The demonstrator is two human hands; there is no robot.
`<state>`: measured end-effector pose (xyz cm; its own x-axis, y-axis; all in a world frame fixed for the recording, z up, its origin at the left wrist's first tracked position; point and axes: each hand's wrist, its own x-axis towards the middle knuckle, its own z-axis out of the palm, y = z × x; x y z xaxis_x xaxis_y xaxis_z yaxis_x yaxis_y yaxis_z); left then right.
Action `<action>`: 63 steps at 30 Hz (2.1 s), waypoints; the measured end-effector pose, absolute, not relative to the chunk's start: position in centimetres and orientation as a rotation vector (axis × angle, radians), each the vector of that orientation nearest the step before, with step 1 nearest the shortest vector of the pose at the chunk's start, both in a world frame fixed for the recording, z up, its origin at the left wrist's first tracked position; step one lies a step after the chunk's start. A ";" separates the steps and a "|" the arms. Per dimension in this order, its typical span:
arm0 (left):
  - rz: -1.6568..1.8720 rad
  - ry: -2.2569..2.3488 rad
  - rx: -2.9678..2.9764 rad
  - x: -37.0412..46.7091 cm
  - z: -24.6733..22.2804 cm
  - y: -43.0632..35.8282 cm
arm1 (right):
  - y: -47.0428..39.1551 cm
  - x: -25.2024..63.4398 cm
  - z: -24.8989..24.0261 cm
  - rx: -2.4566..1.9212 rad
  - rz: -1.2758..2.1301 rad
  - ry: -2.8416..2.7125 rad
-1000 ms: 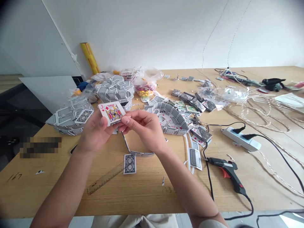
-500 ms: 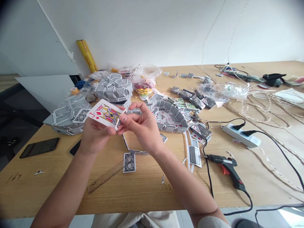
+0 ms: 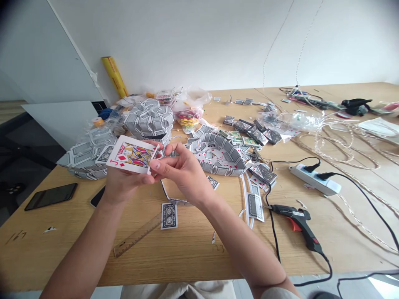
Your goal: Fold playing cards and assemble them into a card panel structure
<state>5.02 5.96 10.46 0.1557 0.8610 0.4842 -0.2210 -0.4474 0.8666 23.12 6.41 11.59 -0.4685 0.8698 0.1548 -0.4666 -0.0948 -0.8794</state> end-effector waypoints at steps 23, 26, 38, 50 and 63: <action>1.379 0.745 1.623 4.6 11.0 5.6 | 6.9 23.8 12.1 -0.512 1.726 -1.118; 1.343 0.775 1.591 4.8 11.4 5.2 | 7.0 23.9 12.2 -0.565 1.723 -1.102; 1.211 0.853 1.717 2.7 12.1 5.9 | 7.7 25.3 12.3 -0.778 1.379 -1.387; 0.355 1.284 2.066 1.2 9.5 6.8 | 8.6 25.7 8.5 -0.974 1.381 -1.829; 0.770 1.249 1.777 -0.5 2.5 3.9 | 9.7 24.8 6.2 -1.006 1.345 -1.985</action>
